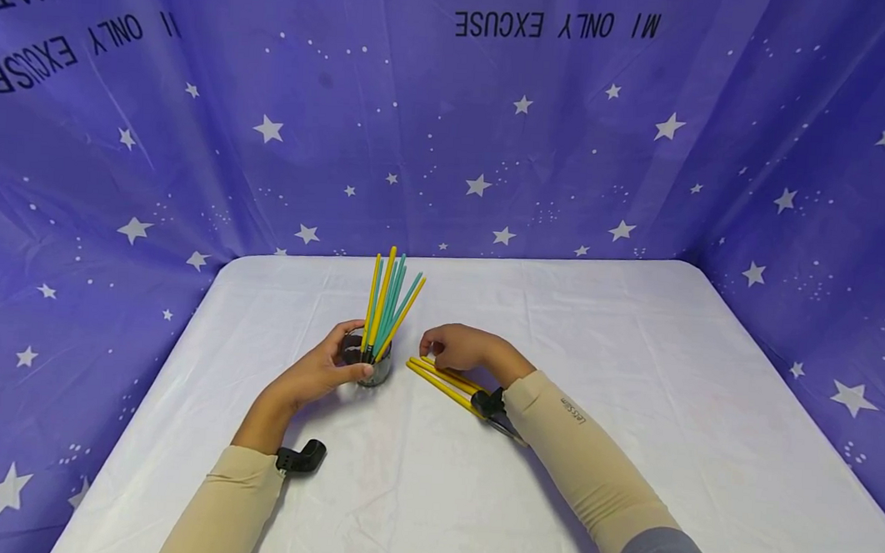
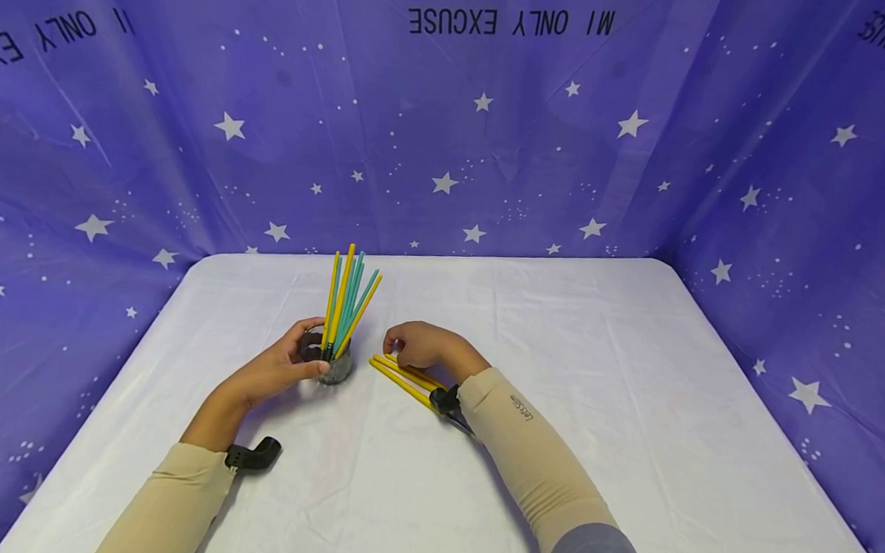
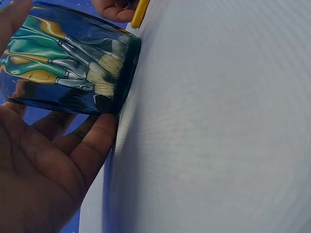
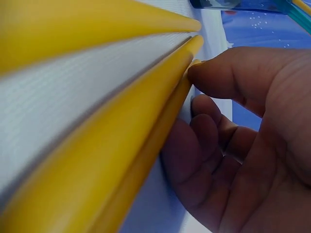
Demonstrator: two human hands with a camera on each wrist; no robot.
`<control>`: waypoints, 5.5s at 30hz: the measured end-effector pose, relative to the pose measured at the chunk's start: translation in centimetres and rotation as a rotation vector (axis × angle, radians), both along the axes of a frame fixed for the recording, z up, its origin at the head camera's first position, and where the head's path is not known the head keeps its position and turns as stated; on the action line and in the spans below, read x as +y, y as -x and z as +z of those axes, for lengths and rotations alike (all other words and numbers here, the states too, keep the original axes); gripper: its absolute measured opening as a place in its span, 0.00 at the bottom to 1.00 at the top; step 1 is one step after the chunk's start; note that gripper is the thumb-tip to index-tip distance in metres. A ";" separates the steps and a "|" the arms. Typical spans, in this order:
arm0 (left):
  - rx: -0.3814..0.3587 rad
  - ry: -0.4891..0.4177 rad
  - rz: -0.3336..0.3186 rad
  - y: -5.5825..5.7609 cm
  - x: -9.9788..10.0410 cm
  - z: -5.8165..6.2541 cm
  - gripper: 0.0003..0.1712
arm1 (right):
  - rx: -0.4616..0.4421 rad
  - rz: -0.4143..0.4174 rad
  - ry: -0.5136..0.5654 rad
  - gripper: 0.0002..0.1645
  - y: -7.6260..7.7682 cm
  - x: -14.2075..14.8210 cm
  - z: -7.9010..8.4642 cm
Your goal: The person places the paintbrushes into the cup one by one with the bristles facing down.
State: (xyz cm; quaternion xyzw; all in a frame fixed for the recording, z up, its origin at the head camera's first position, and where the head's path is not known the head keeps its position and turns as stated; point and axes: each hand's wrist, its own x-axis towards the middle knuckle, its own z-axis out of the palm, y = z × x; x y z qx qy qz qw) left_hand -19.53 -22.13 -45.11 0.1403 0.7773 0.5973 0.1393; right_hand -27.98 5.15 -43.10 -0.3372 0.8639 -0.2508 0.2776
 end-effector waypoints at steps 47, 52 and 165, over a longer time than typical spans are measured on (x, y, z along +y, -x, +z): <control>0.008 -0.020 -0.023 -0.1 0.0 0.1 0.45 | -0.133 -0.174 0.213 0.16 1.2 2.3 4.1; 0.010 -0.023 -0.027 -0.1 0.0 0.2 0.45 | -0.084 -0.227 0.329 0.14 1.1 2.4 5.7; 0.016 -0.013 -0.021 0.1 0.0 -0.1 0.44 | 0.117 -0.273 0.330 0.13 -1.3 -0.3 0.7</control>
